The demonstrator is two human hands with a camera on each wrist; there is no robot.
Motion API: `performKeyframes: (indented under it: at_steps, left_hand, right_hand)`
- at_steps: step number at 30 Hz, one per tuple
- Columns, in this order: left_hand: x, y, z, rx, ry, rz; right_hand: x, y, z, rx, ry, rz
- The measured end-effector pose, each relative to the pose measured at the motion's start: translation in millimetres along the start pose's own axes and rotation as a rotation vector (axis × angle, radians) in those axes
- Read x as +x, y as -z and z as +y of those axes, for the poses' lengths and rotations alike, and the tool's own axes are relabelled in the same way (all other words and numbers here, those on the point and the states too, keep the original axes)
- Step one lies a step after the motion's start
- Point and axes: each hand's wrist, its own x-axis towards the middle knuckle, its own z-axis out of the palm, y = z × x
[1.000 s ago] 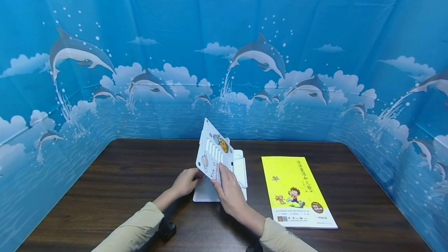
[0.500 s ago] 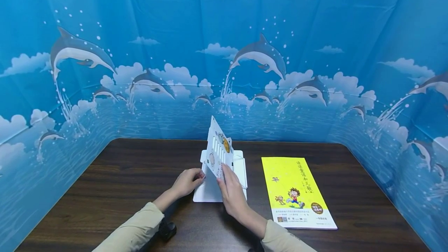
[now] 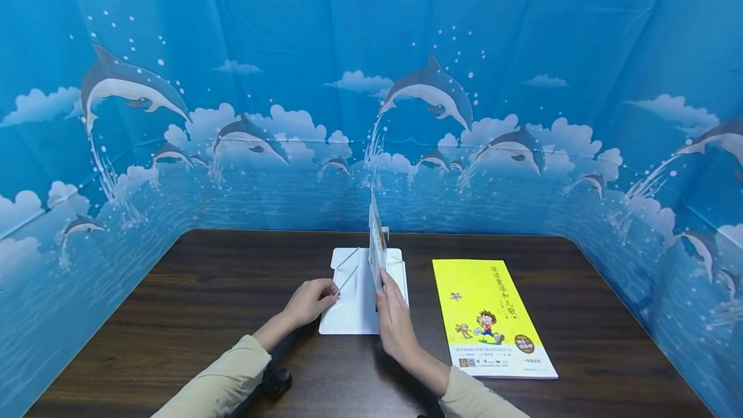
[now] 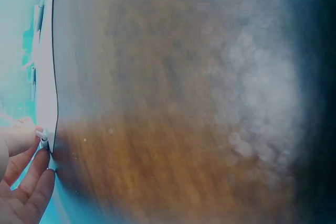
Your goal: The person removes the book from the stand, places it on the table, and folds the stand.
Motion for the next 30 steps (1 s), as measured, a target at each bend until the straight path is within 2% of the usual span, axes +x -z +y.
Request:
performKeyframes:
  at_steps: [11,19,26,30]
  left_hand:
    - [-0.6,1.4,1.4,0.017,-0.016,-0.007]
    - [0.5,2.2,3.5,0.053,-0.035,-0.02]
    - [-0.7,2.0,5.0,0.092,-0.077,-0.02]
    - [-0.4,0.8,5.4,0.103,-0.073,-0.021]
  right_hand:
    - [-0.2,-0.7,2.7,0.031,-0.017,0.008]
    - [0.2,1.3,2.8,0.009,0.014,0.006]
    - [0.7,3.1,1.9,0.007,0.002,-0.006]
    - [1.3,3.7,2.9,-0.005,0.002,-0.01]
